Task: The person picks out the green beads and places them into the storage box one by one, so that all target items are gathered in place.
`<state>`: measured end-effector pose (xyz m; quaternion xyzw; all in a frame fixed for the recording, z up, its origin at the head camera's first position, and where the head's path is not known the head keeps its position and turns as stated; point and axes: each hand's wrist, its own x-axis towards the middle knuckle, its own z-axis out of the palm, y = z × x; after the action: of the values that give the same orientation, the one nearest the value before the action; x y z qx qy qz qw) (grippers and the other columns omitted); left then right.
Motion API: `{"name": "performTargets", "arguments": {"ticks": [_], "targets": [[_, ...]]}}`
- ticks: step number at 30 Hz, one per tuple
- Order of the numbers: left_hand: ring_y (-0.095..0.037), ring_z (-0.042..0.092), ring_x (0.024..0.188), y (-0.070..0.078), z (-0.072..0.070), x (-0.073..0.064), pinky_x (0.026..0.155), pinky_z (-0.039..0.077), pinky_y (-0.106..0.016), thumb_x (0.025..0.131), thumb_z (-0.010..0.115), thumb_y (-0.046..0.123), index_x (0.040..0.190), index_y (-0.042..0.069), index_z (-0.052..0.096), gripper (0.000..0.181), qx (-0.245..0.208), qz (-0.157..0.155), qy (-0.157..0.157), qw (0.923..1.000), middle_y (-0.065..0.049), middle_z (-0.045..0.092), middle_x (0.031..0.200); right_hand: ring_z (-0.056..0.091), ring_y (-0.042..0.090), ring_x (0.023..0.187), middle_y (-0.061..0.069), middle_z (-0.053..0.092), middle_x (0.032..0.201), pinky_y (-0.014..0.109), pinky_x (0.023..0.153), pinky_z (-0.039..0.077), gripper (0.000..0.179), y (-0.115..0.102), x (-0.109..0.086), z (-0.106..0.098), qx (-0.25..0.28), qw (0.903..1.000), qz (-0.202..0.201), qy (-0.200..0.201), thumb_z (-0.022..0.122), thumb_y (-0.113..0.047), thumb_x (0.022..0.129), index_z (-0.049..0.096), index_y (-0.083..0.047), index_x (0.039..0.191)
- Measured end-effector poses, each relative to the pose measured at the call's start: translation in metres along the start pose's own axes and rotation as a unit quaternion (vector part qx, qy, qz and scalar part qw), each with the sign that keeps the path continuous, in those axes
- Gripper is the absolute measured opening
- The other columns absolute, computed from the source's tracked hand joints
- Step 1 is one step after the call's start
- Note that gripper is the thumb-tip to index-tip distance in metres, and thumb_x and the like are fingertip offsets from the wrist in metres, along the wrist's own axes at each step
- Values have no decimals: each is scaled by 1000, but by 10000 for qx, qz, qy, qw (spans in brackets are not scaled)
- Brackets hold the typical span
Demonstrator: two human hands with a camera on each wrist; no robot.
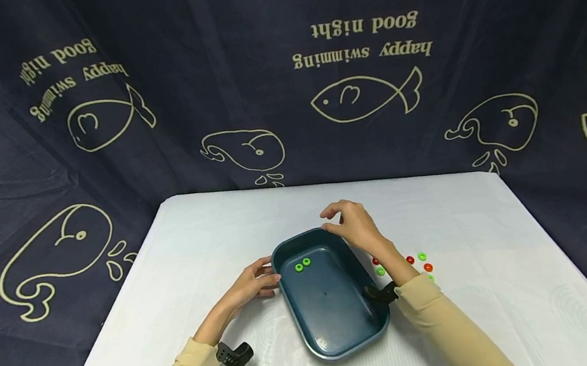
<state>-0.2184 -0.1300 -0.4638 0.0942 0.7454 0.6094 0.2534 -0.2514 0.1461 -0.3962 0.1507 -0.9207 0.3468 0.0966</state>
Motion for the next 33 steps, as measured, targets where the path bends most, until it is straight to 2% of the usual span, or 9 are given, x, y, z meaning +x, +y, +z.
{"name": "performTargets", "arguments": {"ticks": [6,15,24,33], "targets": [[-20,63,103,-1,0,0,88,55,-43,91,59,19,145,-1,26,67,23,-29,39,10000,-30,42,136,52,16,67,10,70,96,24,57,42,18,15,-7,-14,172,9991,134,372,74,-16,80,72,-9,97],[-22,63,104,-3,0,1,88,54,-43,91,59,19,146,-1,26,67,9,-22,25,10000,-30,42,136,54,19,66,14,71,96,23,56,42,18,43,-21,-30,175,9975,339,601,74,-15,81,72,-6,97],[-25,63,106,-2,0,0,89,54,-44,91,59,19,145,-1,26,67,2,-12,25,10000,-30,42,136,53,15,60,16,71,95,20,53,41,19,69,-38,-29,-11,9967,531,612,74,-11,80,72,-2,96],[-26,63,107,-2,0,0,88,54,-44,91,59,19,146,-1,26,67,-30,-18,26,10000,-30,42,136,53,16,63,17,71,95,22,55,40,21,93,-54,-22,-44,9927,1145,386,71,-13,82,71,0,98]]}}
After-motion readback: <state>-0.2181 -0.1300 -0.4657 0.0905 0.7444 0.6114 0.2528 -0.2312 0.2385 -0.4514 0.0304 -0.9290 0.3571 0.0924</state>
